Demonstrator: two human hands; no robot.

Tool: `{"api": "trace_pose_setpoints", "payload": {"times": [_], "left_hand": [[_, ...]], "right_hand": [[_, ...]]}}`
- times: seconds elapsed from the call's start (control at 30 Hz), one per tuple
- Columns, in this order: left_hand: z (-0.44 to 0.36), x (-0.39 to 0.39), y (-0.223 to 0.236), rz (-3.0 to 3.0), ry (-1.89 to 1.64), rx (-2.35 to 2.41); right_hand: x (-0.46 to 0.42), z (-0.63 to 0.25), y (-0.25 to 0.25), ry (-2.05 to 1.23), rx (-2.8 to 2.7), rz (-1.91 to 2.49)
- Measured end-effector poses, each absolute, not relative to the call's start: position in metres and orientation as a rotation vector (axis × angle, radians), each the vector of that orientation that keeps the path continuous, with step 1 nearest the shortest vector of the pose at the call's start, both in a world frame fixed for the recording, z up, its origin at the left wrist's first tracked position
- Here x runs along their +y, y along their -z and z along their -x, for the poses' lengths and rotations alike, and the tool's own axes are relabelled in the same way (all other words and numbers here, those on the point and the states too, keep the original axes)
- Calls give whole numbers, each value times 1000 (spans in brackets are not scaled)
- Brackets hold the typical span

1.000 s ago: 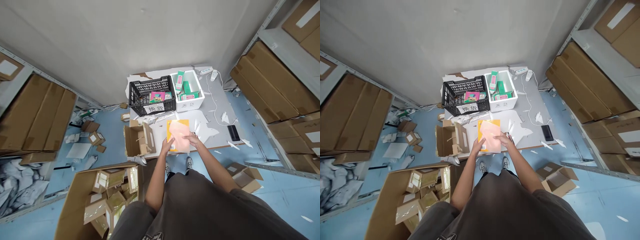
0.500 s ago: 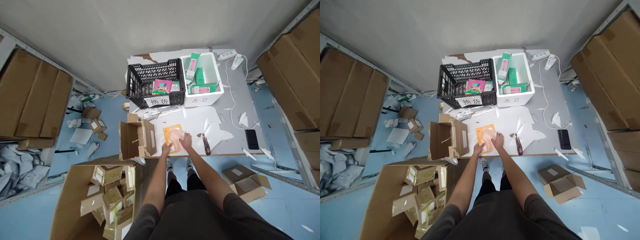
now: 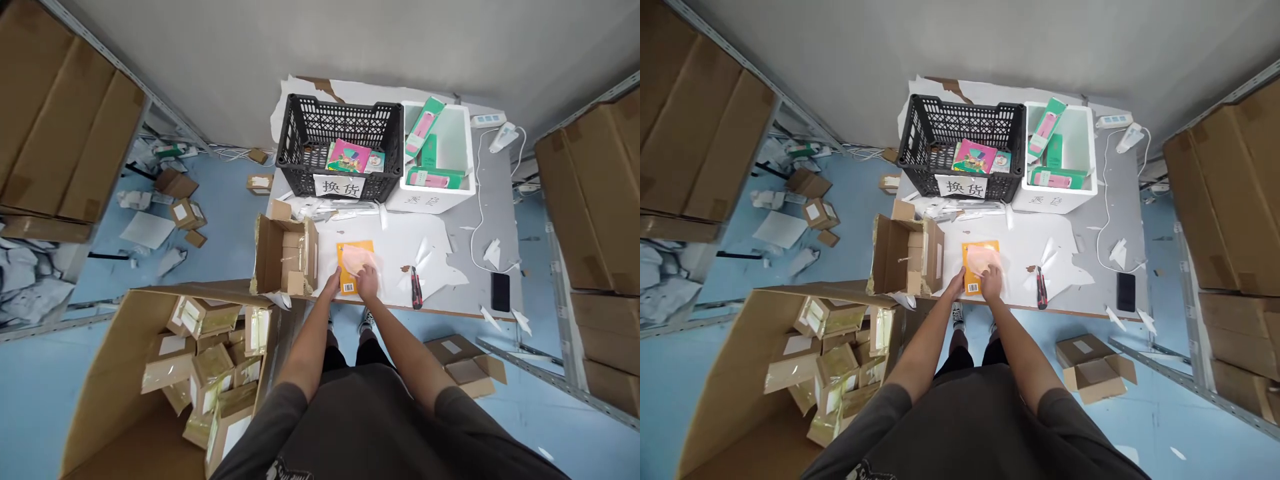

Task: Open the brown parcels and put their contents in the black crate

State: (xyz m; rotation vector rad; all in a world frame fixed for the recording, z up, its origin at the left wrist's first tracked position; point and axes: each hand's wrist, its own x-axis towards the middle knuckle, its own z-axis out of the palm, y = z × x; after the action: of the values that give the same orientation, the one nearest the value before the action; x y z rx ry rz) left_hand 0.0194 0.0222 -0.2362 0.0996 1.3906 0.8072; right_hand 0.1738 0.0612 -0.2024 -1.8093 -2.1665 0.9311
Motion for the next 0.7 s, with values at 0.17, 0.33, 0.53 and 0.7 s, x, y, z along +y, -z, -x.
{"api": "trace_pose_setpoints", "payload": {"times": [0.17, 0.33, 0.53, 0.7], "left_hand": [[-24, 21, 227, -19, -892, 1389], [-28, 22, 222, -59, -916, 1402], [-30, 21, 219, -92, -912, 1452], [-34, 25, 201, -144, -917, 1530]], "right_hand": [[102, -234, 176, -1008, -1701, 1937], [103, -320, 148, -597, -1245, 2074], [54, -334, 131, -427, -1191, 2004], [40, -260, 146, -1183, -1549, 1786]]}}
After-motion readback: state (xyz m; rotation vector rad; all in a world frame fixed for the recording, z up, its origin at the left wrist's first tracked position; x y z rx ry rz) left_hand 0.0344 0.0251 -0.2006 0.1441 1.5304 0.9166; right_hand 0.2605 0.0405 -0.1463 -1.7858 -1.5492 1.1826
